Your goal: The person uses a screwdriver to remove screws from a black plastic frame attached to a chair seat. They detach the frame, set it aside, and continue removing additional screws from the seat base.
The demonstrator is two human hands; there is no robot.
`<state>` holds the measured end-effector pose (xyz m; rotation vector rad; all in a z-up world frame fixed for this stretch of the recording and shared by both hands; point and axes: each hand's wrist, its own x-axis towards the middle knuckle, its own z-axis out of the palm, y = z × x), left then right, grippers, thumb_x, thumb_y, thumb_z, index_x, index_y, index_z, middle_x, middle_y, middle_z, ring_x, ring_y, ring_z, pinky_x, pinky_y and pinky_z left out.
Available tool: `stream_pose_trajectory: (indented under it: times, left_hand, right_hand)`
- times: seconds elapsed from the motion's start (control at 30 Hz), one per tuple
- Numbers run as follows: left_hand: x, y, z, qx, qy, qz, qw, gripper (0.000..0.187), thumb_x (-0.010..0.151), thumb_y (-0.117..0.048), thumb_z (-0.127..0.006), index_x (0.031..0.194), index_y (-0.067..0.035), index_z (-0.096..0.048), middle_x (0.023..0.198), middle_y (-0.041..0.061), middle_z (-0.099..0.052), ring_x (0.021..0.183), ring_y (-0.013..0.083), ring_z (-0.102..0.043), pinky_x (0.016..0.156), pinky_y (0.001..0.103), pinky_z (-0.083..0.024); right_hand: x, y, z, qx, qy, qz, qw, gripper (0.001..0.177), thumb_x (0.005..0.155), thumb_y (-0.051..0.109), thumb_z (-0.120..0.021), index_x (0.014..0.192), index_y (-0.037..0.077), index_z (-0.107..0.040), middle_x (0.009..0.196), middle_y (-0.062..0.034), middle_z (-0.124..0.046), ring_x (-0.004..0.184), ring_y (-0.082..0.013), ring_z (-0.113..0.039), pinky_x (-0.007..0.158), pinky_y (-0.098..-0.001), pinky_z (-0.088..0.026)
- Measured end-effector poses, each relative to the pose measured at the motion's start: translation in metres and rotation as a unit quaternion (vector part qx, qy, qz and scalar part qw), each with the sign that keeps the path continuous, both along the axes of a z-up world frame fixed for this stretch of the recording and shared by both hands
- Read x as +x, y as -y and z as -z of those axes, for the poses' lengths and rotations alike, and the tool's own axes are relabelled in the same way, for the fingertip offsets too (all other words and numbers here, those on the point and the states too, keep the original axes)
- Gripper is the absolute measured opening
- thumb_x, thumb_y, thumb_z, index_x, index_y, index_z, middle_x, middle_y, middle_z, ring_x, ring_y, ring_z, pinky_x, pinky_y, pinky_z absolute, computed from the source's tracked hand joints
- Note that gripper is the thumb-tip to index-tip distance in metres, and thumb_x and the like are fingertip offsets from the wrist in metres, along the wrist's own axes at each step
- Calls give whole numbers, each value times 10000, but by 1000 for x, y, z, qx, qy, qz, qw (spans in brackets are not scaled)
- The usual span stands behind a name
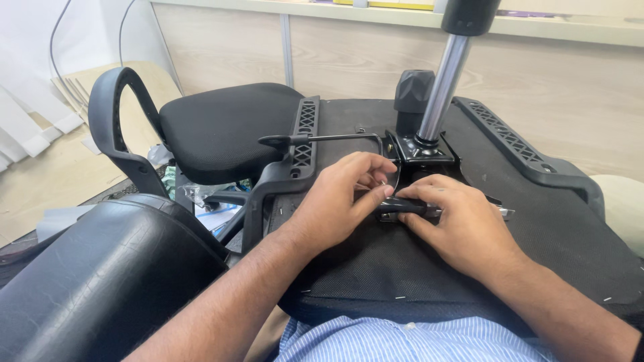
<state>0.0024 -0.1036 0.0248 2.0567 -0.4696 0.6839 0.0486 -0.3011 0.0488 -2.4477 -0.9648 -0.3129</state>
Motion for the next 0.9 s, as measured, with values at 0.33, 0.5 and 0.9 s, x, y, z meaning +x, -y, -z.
stream_pose_trajectory:
  times: [0.33, 0.5, 0.9]
  left_hand:
    - [10, 28, -3, 52, 9, 21, 998, 246, 935, -151, -733, 1153, -58, -668, 1043, 74, -703, 985, 183, -724, 911, 316, -596]
    - [17, 44, -3, 84, 10, 41, 996, 250, 937, -200, -734, 1145, -75, -677, 1068, 76, -719, 1021, 201, -727, 923, 337, -590]
    - [39, 75, -6, 115, -3, 75, 991, 227, 953, -251, -709, 1120, -99, -690, 1071, 55, -733, 1045, 204, -724, 931, 347, -580]
  right_hand:
    - [-1, 29, 5, 25, -41, 52, 998, 351, 803, 300, -811, 1138, 198, -786, 1111, 8, -760, 873, -226, -755, 752, -369, -595]
    - [3, 46, 9, 16, -40, 87, 995, 347, 803, 298, -826, 1134, 198, -788, 1086, -19, -759, 889, -257, -746, 762, -385, -592]
    - [3, 71, 6, 4, -82, 186, 979, 367, 805, 282, -832, 1159, 199, -782, 1115, -13, -760, 937, -246, -759, 826, -377, -596]
